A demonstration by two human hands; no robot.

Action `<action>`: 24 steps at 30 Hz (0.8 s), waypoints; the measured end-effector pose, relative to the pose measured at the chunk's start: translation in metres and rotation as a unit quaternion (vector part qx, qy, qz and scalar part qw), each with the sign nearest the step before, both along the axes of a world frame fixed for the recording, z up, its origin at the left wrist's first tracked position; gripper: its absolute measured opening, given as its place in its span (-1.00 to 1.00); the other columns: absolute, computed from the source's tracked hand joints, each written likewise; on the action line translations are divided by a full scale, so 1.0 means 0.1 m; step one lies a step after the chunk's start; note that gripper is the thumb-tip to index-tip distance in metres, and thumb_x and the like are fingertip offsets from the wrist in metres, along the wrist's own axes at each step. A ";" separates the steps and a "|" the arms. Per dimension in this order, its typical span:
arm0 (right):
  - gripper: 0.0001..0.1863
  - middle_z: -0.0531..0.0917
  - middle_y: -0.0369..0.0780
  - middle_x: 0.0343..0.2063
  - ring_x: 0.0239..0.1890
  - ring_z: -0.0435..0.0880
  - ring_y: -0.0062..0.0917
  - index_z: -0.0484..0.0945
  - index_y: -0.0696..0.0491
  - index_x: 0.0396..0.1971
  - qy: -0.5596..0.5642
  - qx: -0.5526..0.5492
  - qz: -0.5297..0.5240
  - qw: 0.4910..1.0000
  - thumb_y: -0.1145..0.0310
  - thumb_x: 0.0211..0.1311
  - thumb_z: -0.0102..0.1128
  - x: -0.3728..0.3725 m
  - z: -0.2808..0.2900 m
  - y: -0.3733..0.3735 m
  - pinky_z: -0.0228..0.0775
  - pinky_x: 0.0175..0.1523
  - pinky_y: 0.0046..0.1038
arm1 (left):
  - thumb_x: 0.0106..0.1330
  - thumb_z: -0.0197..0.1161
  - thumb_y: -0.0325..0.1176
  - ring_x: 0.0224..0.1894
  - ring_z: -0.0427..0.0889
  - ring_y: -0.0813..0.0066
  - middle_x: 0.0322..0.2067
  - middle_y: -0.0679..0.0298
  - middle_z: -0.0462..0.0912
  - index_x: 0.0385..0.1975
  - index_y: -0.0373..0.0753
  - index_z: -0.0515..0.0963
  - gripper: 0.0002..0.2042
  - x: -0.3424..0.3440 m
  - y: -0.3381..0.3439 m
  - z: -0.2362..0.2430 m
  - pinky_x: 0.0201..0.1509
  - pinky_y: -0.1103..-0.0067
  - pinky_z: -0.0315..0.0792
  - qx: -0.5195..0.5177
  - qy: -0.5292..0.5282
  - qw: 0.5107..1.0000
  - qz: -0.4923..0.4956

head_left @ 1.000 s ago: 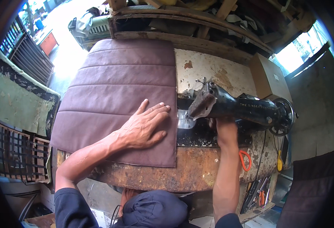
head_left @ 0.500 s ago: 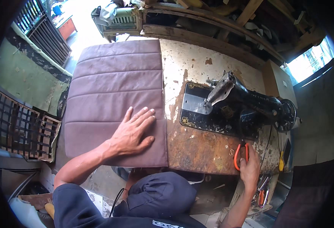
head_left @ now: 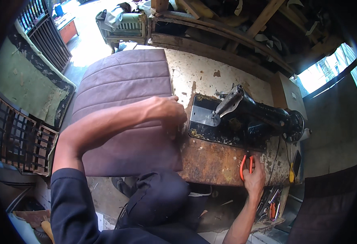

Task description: The person sews a white fabric strip onto a brown quilted upholstery panel using a sewing machine and trims the excess material with shears.

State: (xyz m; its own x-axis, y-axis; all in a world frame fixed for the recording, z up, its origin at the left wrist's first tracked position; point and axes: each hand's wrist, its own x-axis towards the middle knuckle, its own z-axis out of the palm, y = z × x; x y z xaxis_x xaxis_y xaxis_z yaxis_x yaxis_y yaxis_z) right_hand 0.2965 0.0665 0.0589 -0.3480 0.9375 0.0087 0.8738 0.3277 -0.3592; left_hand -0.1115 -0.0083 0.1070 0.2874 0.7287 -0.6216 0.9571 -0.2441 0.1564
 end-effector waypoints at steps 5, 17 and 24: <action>-0.27 0.62 -0.06 -0.13 -0.12 0.68 -0.21 0.47 0.12 0.33 0.069 -0.077 -0.010 0.995 0.45 0.04 0.27 -0.06 0.08 -0.09 0.51 0.04 -0.24 | 0.27 0.45 -0.12 -0.04 0.76 0.18 -0.15 0.13 0.82 0.03 -0.05 0.76 -0.64 -0.26 0.53 -0.03 0.08 0.33 0.58 -0.083 -0.038 0.993 -0.076; -0.22 0.49 -0.19 -0.07 -0.17 0.65 -0.60 0.21 0.29 0.43 0.462 -0.433 0.026 0.774 0.79 0.10 -0.03 -0.50 0.17 -0.87 0.51 -0.19 -0.67 | 0.23 0.46 -0.14 -0.14 0.76 0.18 -0.25 0.16 0.82 -0.19 -0.12 0.81 -0.74 0.30 0.53 -0.36 0.01 0.31 0.57 -0.076 -0.226 0.963 -0.123; -0.37 0.57 -0.25 -0.15 -0.36 0.61 -0.74 0.36 0.26 0.33 0.453 -0.394 0.068 0.797 0.73 0.23 0.25 -0.66 0.08 -1.41 0.45 -0.29 -0.70 | 0.21 0.47 -0.18 -0.22 0.76 0.20 -0.34 0.14 0.80 -0.28 -0.17 0.81 -0.78 0.02 0.59 -0.37 -0.09 0.36 0.56 -0.001 -0.206 0.978 -0.044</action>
State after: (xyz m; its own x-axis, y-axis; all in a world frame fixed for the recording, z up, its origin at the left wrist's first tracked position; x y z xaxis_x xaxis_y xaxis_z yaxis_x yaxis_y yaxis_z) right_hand 0.2306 -0.0742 0.0673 -0.6324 0.7301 -0.2590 0.1152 -0.2420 -0.9634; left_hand -0.1097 0.0504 0.0703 0.5741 0.6896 -0.4415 0.7889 -0.3213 0.5239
